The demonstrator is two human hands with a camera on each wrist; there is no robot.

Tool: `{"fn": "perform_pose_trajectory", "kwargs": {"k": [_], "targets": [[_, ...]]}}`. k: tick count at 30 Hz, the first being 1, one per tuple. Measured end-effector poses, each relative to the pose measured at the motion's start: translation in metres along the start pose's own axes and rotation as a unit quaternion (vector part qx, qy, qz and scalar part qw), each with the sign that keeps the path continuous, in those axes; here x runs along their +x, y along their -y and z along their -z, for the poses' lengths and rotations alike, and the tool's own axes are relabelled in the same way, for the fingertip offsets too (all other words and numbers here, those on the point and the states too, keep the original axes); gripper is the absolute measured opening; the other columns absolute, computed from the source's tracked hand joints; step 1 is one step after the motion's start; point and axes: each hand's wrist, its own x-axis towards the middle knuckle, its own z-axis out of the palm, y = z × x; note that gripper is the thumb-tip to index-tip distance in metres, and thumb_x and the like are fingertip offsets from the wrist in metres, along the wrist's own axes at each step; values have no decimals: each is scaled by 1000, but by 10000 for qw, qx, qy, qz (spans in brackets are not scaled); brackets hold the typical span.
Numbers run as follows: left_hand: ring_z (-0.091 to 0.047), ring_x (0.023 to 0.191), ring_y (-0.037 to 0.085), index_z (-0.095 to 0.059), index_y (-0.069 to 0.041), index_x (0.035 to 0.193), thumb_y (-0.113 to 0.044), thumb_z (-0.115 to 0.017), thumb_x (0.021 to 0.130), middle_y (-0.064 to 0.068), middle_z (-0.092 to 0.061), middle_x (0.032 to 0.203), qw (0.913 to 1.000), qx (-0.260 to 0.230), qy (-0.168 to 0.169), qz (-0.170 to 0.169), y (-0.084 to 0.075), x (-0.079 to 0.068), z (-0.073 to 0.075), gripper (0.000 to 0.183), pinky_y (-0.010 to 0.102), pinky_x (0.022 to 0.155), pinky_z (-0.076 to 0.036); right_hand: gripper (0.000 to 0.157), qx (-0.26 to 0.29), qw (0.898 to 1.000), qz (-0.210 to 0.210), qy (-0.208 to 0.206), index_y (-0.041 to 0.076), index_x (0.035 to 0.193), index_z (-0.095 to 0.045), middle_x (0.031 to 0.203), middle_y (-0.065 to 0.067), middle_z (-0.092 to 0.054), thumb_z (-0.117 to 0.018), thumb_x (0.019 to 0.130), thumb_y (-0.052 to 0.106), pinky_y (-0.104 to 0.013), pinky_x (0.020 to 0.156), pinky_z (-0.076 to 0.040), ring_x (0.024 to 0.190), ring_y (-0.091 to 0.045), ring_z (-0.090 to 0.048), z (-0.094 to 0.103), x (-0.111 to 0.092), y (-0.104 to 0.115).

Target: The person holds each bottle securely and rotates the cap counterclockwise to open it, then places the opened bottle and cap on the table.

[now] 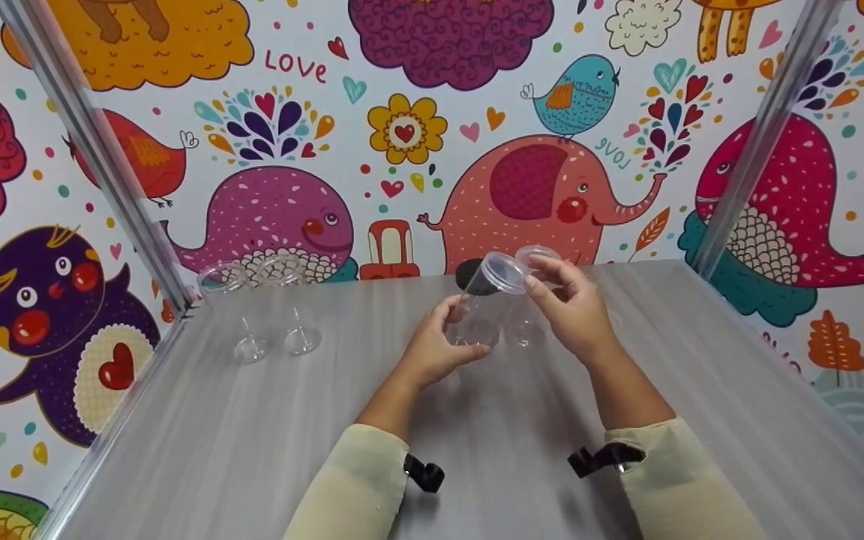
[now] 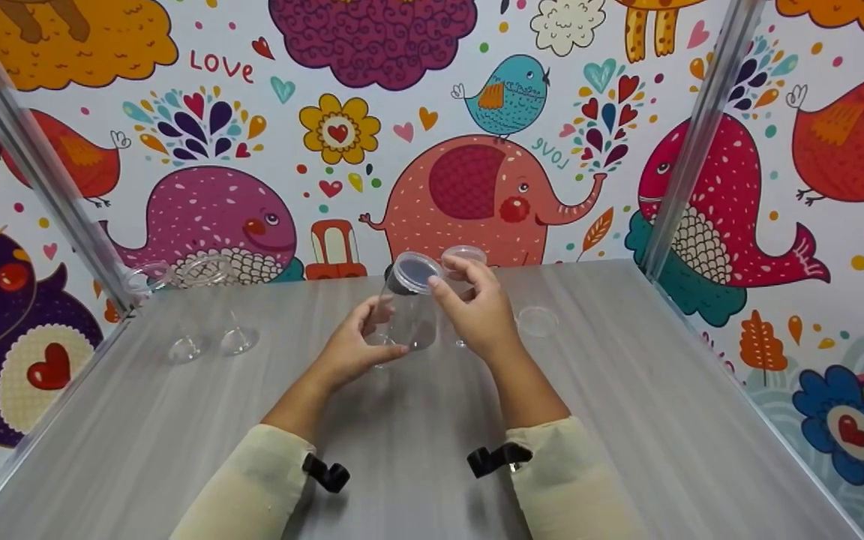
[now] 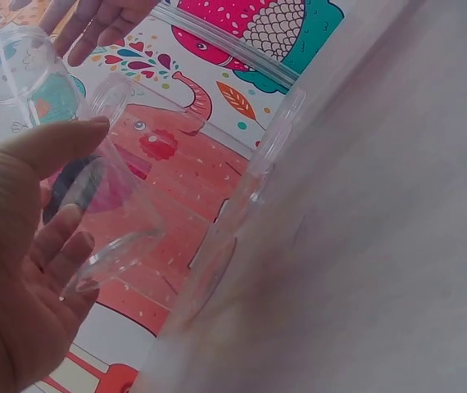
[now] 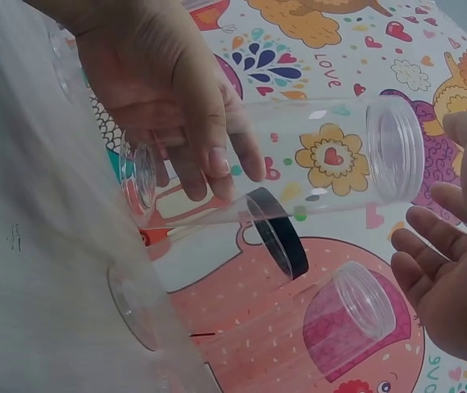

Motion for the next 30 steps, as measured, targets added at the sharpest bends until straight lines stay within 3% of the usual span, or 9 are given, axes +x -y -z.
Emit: {"fn": "perform_pose_trajectory", "kwargs": {"k": [5,13,18,23,30], "targets": [[-54,145,27,-49,-37,155,-37,-95,77,2,-54,155,9996,279,42,-67,-2,-1,-4,90,59,118,-50,53,-227,9997,-7,66,19,144,-66,141,-7,-62,-77,98,41,-25,90,-58,120,-25,-61,0,0,1],[-55,143,28,-49,-40,155,-41,-96,75,0,-56,153,9983,531,58,-234,-4,-4,-7,93,59,113,-54,47,-638,9979,-12,-83,20,134,-73,141,-7,-64,-79,95,45,-42,96,-61,115,-25,-60,-3,-1,3],[-55,144,29,-49,-40,154,-41,-96,74,-1,-55,154,9983,529,-27,-244,-4,-3,-7,93,59,113,-54,45,-600,9982,33,-28,21,135,-73,146,-7,-63,-78,97,44,-52,108,-59,123,-29,-62,-2,-2,4],[-56,143,29,-50,-40,154,-42,-96,74,-1,-57,153,9980,587,-68,-244,-3,-3,-6,92,59,112,-55,41,-471,9987,140,117,23,136,-73,150,-5,-63,-75,99,41,-55,116,-53,134,-31,-61,-2,-2,3],[-56,141,25,-50,-35,155,-40,-95,77,1,-57,153,9978,608,20,-253,-3,-2,-5,90,58,113,-54,37,65,9980,368,512,23,140,-70,158,-1,-58,-63,104,18,-60,125,-42,151,-30,-48,-3,-3,1]]}}
